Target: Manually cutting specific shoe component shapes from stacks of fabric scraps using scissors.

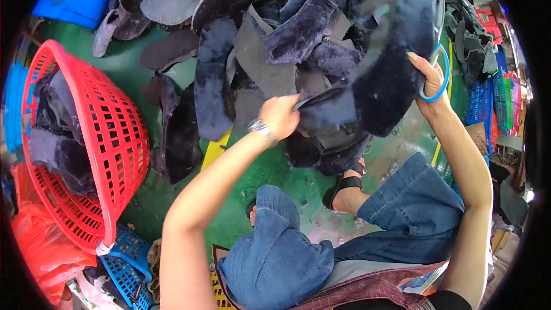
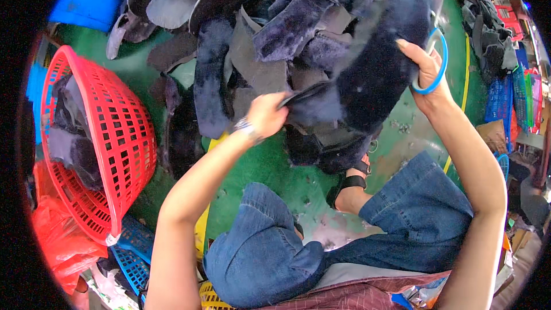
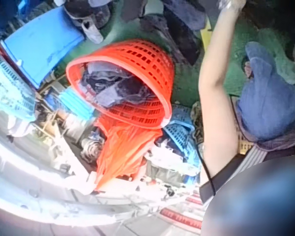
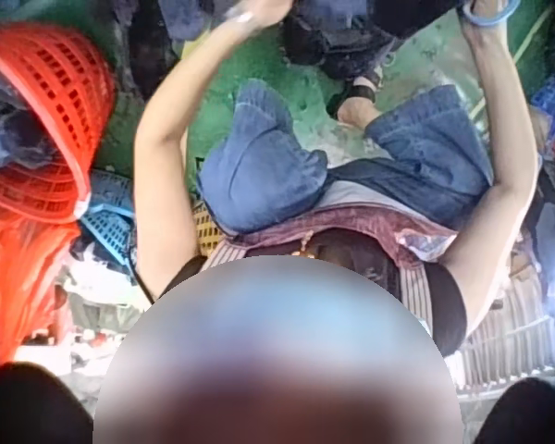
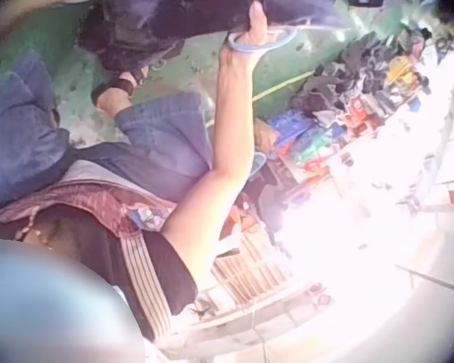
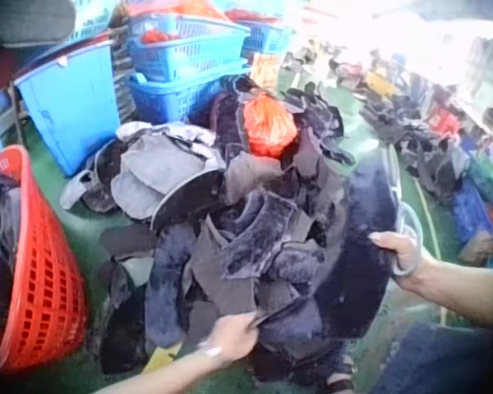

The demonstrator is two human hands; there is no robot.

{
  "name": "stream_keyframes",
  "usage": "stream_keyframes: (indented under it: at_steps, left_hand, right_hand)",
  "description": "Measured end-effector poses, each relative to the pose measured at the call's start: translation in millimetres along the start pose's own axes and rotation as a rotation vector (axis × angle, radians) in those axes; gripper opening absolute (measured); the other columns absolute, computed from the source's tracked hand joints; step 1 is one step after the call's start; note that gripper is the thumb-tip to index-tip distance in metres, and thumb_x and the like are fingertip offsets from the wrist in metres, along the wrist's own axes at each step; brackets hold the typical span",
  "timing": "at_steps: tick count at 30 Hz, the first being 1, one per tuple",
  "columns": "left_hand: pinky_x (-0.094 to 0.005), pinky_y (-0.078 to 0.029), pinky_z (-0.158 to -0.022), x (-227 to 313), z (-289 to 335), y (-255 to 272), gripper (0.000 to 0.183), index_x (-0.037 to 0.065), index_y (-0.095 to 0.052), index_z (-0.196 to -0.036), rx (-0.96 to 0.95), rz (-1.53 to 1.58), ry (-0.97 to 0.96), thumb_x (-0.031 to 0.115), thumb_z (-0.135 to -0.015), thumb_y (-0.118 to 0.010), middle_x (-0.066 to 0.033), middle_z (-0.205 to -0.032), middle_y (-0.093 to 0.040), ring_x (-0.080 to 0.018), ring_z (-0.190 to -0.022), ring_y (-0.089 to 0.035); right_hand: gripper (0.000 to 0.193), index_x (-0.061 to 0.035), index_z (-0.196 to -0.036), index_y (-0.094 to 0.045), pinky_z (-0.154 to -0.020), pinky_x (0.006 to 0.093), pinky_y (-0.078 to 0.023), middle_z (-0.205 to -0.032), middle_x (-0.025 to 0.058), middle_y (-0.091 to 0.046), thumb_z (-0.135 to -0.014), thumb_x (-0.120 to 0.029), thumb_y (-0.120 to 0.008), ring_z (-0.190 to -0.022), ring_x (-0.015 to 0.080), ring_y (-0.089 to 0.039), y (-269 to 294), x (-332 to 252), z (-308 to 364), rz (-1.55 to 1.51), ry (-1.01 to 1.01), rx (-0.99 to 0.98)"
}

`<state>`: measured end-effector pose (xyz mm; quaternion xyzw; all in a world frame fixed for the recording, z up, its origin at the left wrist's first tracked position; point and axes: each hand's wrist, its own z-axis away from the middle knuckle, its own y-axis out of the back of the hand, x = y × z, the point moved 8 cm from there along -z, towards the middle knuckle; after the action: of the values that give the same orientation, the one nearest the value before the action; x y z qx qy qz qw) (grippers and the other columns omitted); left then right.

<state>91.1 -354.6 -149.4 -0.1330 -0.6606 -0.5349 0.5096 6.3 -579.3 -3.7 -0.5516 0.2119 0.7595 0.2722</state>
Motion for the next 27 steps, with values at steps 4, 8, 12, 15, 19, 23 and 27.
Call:
stream_keyframes:
  at_steps: [4,8,12,15,19,23,27]
  left_hand:
    - [-0.0434,-0.045,-0.064,-38,100,60,0.025,0.003,-0.057,-0.089,-0.018,0.151,0.205,0.011,-0.066,-0.051,-0.0221,-0.075,-0.058,-0.0381,-0.075,-0.057]
    - [-0.0400,-0.044,-0.054,-91,210,99,0.030,0.002,-0.057,-0.077,0.116,-0.100,0.615,0.031,-0.071,-0.064,-0.0203,-0.065,-0.056,-0.0360,-0.063,-0.057]
    - [-0.0412,-0.043,-0.052,-110,295,112,0.033,0.004,-0.058,-0.067,0.268,-0.279,0.779,0.036,-0.071,-0.065,-0.0187,-0.060,-0.055,-0.0362,-0.060,-0.055]
    - [-0.0418,-0.043,-0.053,-111,343,116,0.035,0.003,-0.057,-0.063,0.284,-0.383,0.853,0.037,-0.072,-0.064,-0.0191,-0.059,-0.055,-0.0367,-0.059,-0.054]
    - [-0.0419,-0.043,-0.052,-97,349,113,0.037,0.003,-0.056,-0.062,0.318,-0.371,0.892,0.038,-0.072,-0.063,-0.0187,-0.059,-0.055,-0.0364,-0.059,-0.055]
    - [-0.0417,-0.043,-0.052,-80,346,117,0.035,0.004,-0.055,-0.061,0.352,-0.380,0.928,0.036,-0.073,-0.063,-0.0179,-0.058,-0.055,-0.0361,-0.059,-0.054]
    - [-0.0419,-0.043,-0.052,-77,342,117,0.033,0.005,-0.055,-0.062,0.354,-0.426,0.924,0.035,-0.073,-0.063,-0.0173,-0.058,-0.055,-0.0360,-0.058,-0.055]
  right_hand:
    - [0.024,-0.0032,-0.092,-0.053,-0.059,0.0252,-0.046,-0.076,0.0052,-0.058,-0.078,-0.022,-0.061,-0.062,0.0136,-0.056,-45,53,24,0.318,-0.144,-0.088]
    - [0.021,-0.0075,-0.083,-0.047,-0.046,0.0222,-0.037,-0.061,-0.0016,-0.047,-0.081,-0.024,-0.059,-0.047,0.0059,-0.043,-94,129,75,0.403,-0.368,-0.409]
    - [0.025,-0.0098,-0.085,-0.046,-0.050,0.0210,-0.036,-0.069,-0.0032,-0.045,-0.084,-0.034,-0.053,-0.059,0.0038,-0.042,-154,165,160,0.302,-0.661,-1.031]
    - [0.055,-0.0090,-0.089,-0.050,-0.054,0.0232,-0.037,-0.071,-0.0006,-0.044,-0.081,-0.062,-0.040,-0.062,0.0084,-0.045,-193,192,197,0.473,-0.681,-1.345]
    - [0.065,-0.0061,-0.082,-0.055,-0.055,0.0281,-0.038,-0.068,0.0024,-0.049,-0.079,-0.068,-0.035,-0.062,0.0132,-0.047,-222,237,210,0.477,-0.734,-1.420]
    - [0.065,-0.0008,-0.082,-0.054,-0.056,0.0297,-0.037,-0.065,0.0051,-0.050,-0.081,-0.063,-0.035,-0.063,0.0112,-0.046,-266,243,221,0.424,-0.532,-1.496]
    - [0.062,-0.0034,-0.077,-0.052,-0.058,0.0319,-0.037,-0.067,0.0070,-0.051,-0.084,-0.061,-0.030,-0.063,0.0152,-0.045,-269,242,211,0.875,-0.541,-1.425]
